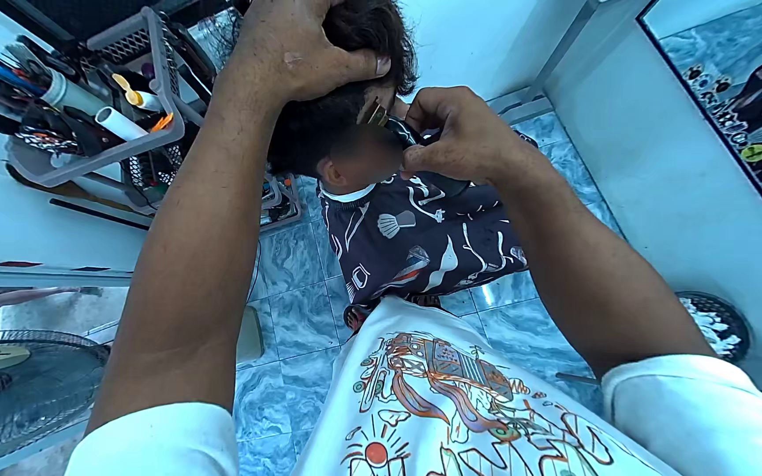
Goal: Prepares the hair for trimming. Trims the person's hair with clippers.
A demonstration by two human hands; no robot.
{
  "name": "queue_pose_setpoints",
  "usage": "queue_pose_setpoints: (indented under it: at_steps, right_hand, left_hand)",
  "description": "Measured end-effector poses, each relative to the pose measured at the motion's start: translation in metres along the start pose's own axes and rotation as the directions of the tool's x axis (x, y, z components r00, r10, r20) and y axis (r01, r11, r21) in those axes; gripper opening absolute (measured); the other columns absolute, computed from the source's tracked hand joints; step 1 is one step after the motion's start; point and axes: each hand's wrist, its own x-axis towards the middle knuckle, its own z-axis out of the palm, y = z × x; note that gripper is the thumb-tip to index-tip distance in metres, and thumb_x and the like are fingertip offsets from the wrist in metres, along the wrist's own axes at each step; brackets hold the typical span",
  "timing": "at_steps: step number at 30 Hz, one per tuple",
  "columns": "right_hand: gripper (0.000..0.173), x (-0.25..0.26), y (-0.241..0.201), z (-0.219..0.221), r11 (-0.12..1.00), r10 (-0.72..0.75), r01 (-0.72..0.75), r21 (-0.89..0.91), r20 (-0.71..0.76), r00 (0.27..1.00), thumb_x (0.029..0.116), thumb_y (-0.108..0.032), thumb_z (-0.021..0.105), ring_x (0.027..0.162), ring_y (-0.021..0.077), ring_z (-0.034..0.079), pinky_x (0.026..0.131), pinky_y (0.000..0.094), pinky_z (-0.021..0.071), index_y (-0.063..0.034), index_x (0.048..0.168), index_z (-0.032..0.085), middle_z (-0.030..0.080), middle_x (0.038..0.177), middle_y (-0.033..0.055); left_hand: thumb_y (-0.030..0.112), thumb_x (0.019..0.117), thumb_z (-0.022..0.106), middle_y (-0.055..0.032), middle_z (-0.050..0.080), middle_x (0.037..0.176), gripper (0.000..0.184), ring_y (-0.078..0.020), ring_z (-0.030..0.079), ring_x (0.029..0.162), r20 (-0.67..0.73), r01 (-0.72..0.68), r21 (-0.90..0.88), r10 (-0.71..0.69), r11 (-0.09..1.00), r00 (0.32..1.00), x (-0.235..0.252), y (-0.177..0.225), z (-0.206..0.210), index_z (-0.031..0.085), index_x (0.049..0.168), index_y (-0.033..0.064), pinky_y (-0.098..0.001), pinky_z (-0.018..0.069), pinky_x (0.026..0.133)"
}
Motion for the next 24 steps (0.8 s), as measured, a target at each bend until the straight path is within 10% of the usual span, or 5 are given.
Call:
queue_pose_setpoints:
  at_steps: [24]
  right_hand:
    - [0.031,0.0030,0.0015,0.0009,1.000,0.006,-0.006,0.002,-0.004,1.000,0.0798,-0.019,0.084,0.069,0.0159,0.072,0.061,0.0343,0.0641,-0.0063,0.098,0.062,0.071,0.089,0.0065]
  left_hand:
    - [0.079,0.0743,0.068,-0.0004,0.072,0.117,0.069,-0.0147,0.066,0.115,-0.007,0.001,-0.014,-0.001,1.000,1.000,0.0017,-0.0018,0.0016,0.073,0.118,0.0264,-0.0520,0.0499,0.102]
